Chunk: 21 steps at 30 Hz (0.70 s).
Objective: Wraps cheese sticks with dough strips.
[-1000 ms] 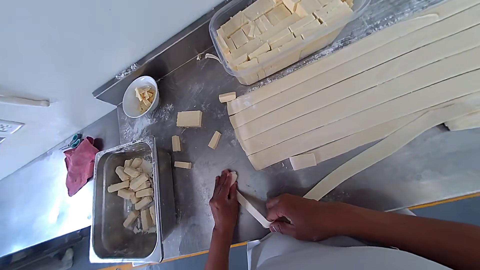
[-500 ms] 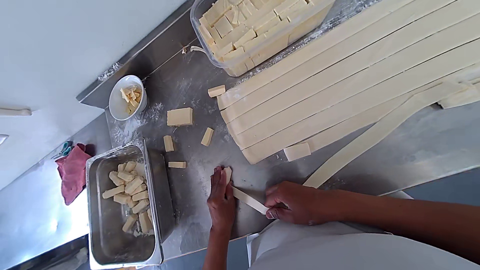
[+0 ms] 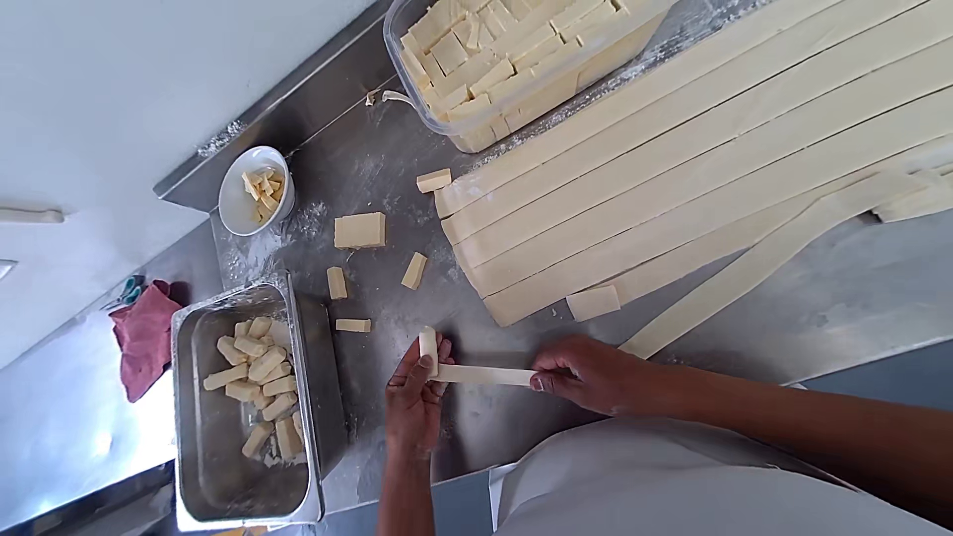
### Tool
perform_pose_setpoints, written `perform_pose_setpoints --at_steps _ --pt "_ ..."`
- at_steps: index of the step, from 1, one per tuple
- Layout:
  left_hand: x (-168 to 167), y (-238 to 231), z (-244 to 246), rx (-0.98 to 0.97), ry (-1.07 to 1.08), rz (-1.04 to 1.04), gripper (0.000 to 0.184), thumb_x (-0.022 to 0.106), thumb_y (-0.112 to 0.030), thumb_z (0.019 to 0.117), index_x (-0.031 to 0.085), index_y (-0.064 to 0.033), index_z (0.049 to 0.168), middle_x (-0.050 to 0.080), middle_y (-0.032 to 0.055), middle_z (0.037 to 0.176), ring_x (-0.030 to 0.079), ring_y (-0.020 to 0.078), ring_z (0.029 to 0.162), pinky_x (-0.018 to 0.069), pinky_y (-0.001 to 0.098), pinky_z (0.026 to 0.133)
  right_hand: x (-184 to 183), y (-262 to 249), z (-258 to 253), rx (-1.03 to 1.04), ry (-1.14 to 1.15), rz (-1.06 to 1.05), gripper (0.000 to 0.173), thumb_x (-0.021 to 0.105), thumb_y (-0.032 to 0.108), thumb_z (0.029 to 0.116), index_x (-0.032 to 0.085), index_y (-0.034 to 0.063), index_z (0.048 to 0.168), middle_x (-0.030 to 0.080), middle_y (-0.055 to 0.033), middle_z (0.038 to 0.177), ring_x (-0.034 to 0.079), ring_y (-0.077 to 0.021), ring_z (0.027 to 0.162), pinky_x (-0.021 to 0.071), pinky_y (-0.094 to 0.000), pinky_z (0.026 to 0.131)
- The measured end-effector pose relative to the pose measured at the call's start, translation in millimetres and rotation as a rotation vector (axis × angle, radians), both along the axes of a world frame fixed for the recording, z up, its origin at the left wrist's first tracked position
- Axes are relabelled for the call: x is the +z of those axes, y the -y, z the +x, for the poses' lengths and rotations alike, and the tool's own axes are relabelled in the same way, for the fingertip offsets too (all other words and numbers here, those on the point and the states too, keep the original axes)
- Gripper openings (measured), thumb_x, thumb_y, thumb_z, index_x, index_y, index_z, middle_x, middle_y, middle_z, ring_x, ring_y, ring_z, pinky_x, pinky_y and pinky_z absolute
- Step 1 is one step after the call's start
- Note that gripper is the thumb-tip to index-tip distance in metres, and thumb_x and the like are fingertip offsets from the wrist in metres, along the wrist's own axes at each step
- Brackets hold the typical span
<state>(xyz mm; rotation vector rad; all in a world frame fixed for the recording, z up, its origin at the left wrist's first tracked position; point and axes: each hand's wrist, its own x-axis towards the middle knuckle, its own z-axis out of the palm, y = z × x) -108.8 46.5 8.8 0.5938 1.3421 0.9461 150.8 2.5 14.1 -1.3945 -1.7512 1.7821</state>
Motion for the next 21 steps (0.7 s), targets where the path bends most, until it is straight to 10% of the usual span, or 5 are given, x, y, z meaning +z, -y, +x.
perform_pose_setpoints --at_steps 5,9,12,21 --pt "9 -8 -12 0.026 0.041 -0.096 0.031 0.037 0.004 0.1052 0.060 0.0041 0.126 0.077 0.0128 0.106 0.076 0.0169 0.093 0.0625 0.0266 0.078 -1 -8 10 -0.079 0.023 0.008 0.029 0.059 0.026 0.1053 0.070 0.0042 0.090 0.056 0.0009 0.072 0.049 -0.0032 0.064 0.0395 -0.0206 0.060" --pt "-9 3 -7 -0.296 -0.837 0.321 0.034 0.068 0.000 0.0923 0.067 0.0058 0.126 0.076 0.0121 0.105 0.072 0.0116 0.083 0.0580 0.0275 0.078 -3 -10 10 -0.082 0.043 -0.022 0.029 0.057 0.028 0.1063 0.070 0.0070 0.091 0.055 0.0026 0.070 0.048 -0.0033 0.062 0.0391 -0.0213 0.059" --pt "-36 22 -4 -0.492 -1.182 0.774 0.030 0.061 0.001 0.0928 0.070 0.0106 0.119 0.069 0.0269 0.124 0.070 0.0396 0.113 0.0570 0.0496 0.096 4 -12 5 -0.084 0.071 -0.054 0.028 0.058 0.027 0.1062 0.072 0.0052 0.093 0.056 0.0014 0.072 0.049 -0.0038 0.064 0.0399 -0.0220 0.061" --pt "-51 24 -8 -0.395 -0.978 0.776 0.035 0.065 -0.007 0.0905 0.070 0.0094 0.121 0.069 0.0224 0.125 0.067 0.0402 0.118 0.0515 0.0474 0.105 -4 -11 9 0.013 0.039 -0.078 0.031 0.057 0.030 0.1061 0.071 0.0062 0.091 0.055 0.0018 0.069 0.049 -0.0044 0.062 0.0389 -0.0234 0.059"
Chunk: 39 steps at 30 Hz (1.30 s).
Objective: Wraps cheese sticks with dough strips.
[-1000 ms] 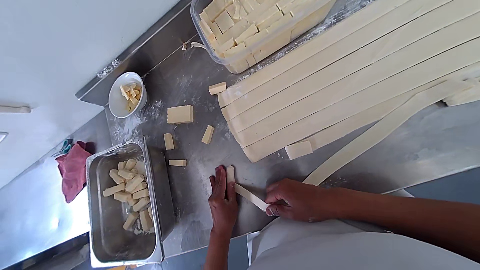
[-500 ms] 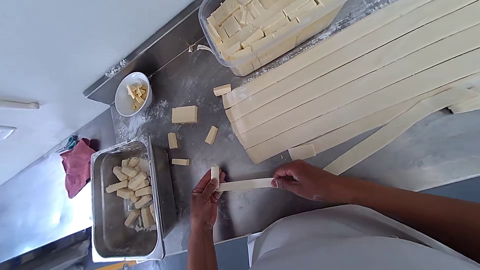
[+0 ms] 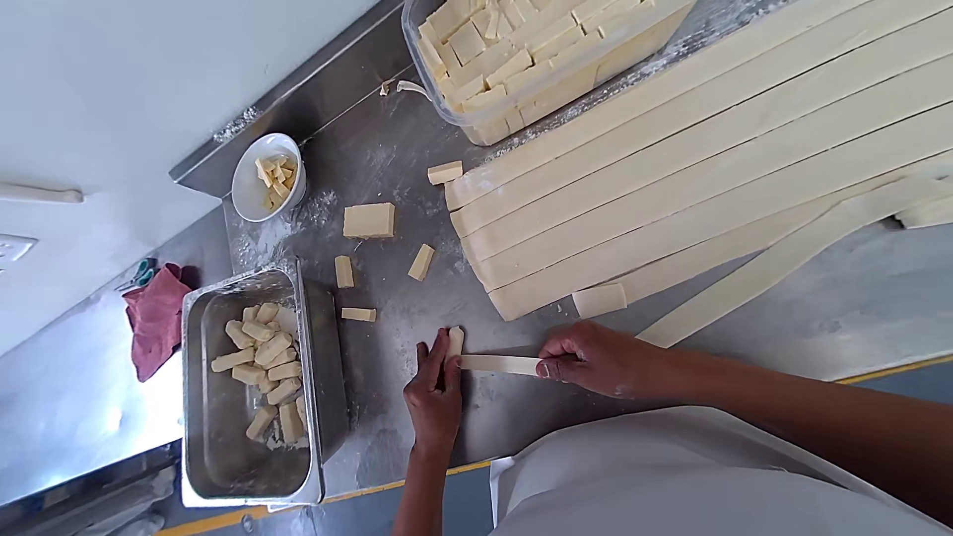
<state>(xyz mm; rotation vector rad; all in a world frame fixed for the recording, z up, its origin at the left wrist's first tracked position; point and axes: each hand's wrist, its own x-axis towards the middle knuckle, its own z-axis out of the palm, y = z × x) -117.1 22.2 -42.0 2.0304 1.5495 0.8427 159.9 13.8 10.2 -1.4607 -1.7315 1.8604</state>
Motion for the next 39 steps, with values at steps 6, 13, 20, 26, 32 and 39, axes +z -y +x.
perform_pose_setpoints --at_steps 6,13,20,26,32,39 --pt "-5 3 14 -0.048 -0.056 0.101 0.029 0.065 -0.001 0.0856 0.075 0.0083 0.111 0.073 0.0227 0.117 0.071 0.0385 0.111 0.0557 0.0474 0.099 3 -1 3 -0.078 0.040 0.014 0.028 0.058 0.027 0.1058 0.071 0.0066 0.092 0.055 0.0019 0.069 0.048 -0.0041 0.061 0.0387 -0.0224 0.058" --pt "6 14 13 -0.184 -0.111 0.083 0.024 0.059 -0.001 0.0925 0.076 0.0082 0.107 0.072 0.0244 0.118 0.069 0.0422 0.114 0.0546 0.0504 0.100 11 1 -6 -0.007 -0.011 -0.016 0.030 0.056 0.028 0.1067 0.073 0.0041 0.100 0.058 0.0007 0.076 0.049 -0.0033 0.065 0.0398 -0.0217 0.062" --pt "-5 10 21 -0.119 -0.045 0.047 0.036 0.067 -0.008 0.0878 0.070 0.0113 0.118 0.069 0.0250 0.124 0.065 0.0424 0.121 0.0471 0.0566 0.108 8 3 -12 -0.007 -0.031 -0.024 0.031 0.054 0.028 0.1079 0.071 0.0030 0.101 0.054 0.0007 0.074 0.046 -0.0038 0.064 0.0376 -0.0221 0.061" --pt "-3 9 25 -0.108 -0.115 0.150 0.023 0.059 0.003 0.0900 0.077 0.0066 0.104 0.073 0.0237 0.115 0.070 0.0412 0.112 0.0548 0.0517 0.100 6 5 -9 -0.040 -0.014 -0.012 0.030 0.056 0.028 0.1068 0.072 0.0030 0.102 0.058 -0.0005 0.077 0.049 -0.0042 0.067 0.0406 -0.0216 0.063" --pt "11 12 20 -0.127 -0.018 0.013 0.021 0.063 -0.003 0.0910 0.077 0.0066 0.102 0.074 0.0224 0.112 0.073 0.0352 0.106 0.0594 0.0443 0.094 0 9 -17 0.033 -0.032 0.016 0.037 0.058 0.036 0.1051 0.073 0.0026 0.101 0.057 -0.0047 0.088 0.052 -0.0097 0.079 0.0420 -0.0258 0.071" --pt "9 29 38 -0.091 0.003 -0.066 0.015 0.065 -0.001 0.0873 0.078 0.0034 0.094 0.068 0.0298 0.124 0.064 0.0497 0.118 0.0504 0.0551 0.104 1 0 -25 0.116 -0.090 -0.215 0.026 0.050 0.022 0.1092 0.064 0.0004 0.107 0.051 -0.0023 0.078 0.046 -0.0068 0.064 0.0390 -0.0239 0.061"
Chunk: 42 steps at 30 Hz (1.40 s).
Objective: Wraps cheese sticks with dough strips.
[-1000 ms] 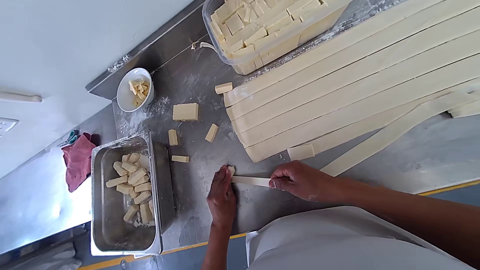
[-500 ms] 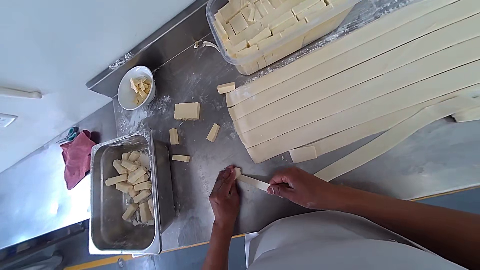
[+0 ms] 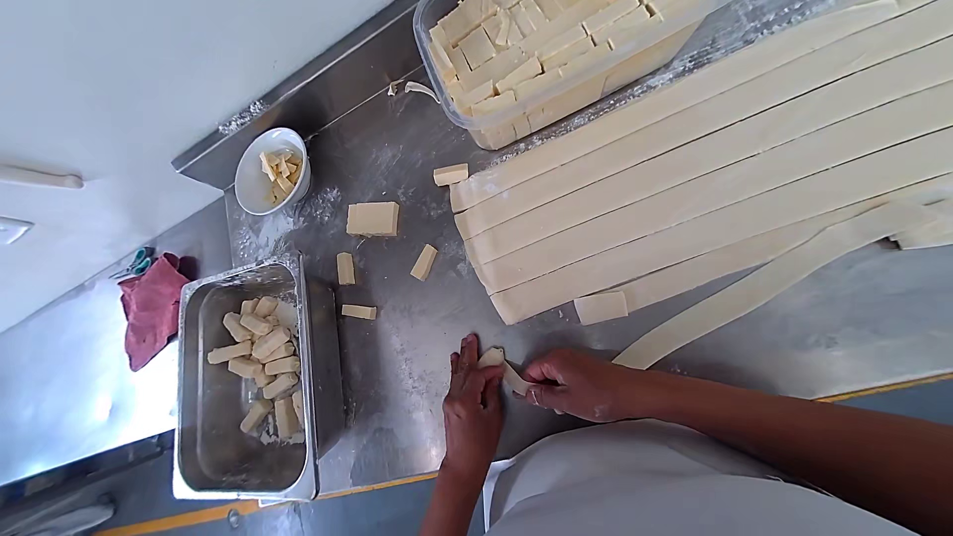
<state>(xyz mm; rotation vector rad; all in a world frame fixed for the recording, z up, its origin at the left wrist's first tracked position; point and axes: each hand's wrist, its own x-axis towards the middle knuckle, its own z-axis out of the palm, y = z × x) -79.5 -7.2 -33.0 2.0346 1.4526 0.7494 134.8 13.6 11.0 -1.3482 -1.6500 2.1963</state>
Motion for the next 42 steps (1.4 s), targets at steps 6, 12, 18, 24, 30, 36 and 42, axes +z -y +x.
perform_pose_setpoints --at_steps 6,12,18,24,30,36,42 --pt "24 -4 3 0.096 0.146 -0.221 0.021 0.061 0.000 0.0948 0.069 0.0098 0.112 0.075 0.0183 0.111 0.075 0.0208 0.102 0.0594 0.0328 0.091 2 -16 -27 0.003 0.086 -0.043 0.030 0.048 0.022 0.1096 0.052 0.0012 0.131 0.060 -0.0104 0.098 0.057 -0.0144 0.077 0.0471 -0.0312 0.071" --pt "62 -32 -6 0.254 0.732 -0.862 0.045 0.066 0.006 0.0899 0.053 0.0114 0.133 0.074 0.0114 0.109 0.073 0.0136 0.095 0.0598 0.0293 0.086 23 -28 -25 0.062 0.155 0.367 0.039 0.048 0.028 0.1098 0.064 -0.0067 0.120 0.064 -0.0230 0.112 0.063 -0.0343 0.107 0.0482 -0.0472 0.097" --pt "63 -25 -1 0.304 1.017 -0.845 0.037 0.060 0.004 0.0929 0.052 0.0084 0.129 0.072 0.0085 0.103 0.073 0.0166 0.093 0.0610 0.0326 0.087 24 -51 -16 0.037 0.310 0.758 0.033 0.050 0.021 0.1065 0.073 -0.0025 0.101 0.068 -0.0187 0.093 0.068 -0.0340 0.090 0.0544 -0.0503 0.083" --pt "70 -30 -4 0.234 1.276 -0.941 0.044 0.048 0.001 0.0997 0.035 -0.0002 0.141 0.067 0.0041 0.102 0.072 0.0160 0.090 0.0612 0.0347 0.087 35 -40 -23 0.094 0.127 0.968 0.105 0.086 0.046 0.0763 0.038 -0.0059 0.154 0.048 -0.0275 0.151 0.048 -0.0450 0.139 0.0407 -0.0618 0.112" --pt "82 -35 16 0.232 1.385 -0.965 0.049 0.016 -0.038 0.1106 0.047 -0.0071 0.132 0.067 -0.0007 0.085 0.069 0.0117 0.075 0.0608 0.0284 0.071 16 -29 -38 -0.051 -0.170 1.218 0.098 0.085 0.029 0.0764 0.037 -0.0151 0.149 0.062 -0.0264 0.134 0.062 -0.0293 0.126 0.0464 -0.0316 0.111" --pt "87 -38 44 0.591 1.260 -0.943 0.062 0.008 -0.047 0.1106 0.056 -0.0082 0.114 0.060 -0.0019 0.064 0.061 0.0072 0.053 0.0532 0.0231 0.050 7 -14 -38 -0.018 -0.092 1.472 0.074 0.074 0.029 0.0874 0.046 -0.0111 0.143 0.067 -0.0216 0.128 0.065 -0.0243 0.123 0.0445 -0.0282 0.111" --pt "69 -21 43 0.626 1.208 -0.926 0.058 0.010 -0.042 0.1117 0.057 -0.0089 0.100 0.062 -0.0015 0.068 0.063 0.0066 0.057 0.0543 0.0229 0.054 -7 6 -45 0.019 -0.088 1.477 0.063 0.070 0.024 0.0876 0.052 -0.0133 0.136 0.068 -0.0256 0.125 0.066 -0.0312 0.123 0.0430 -0.0333 0.114"
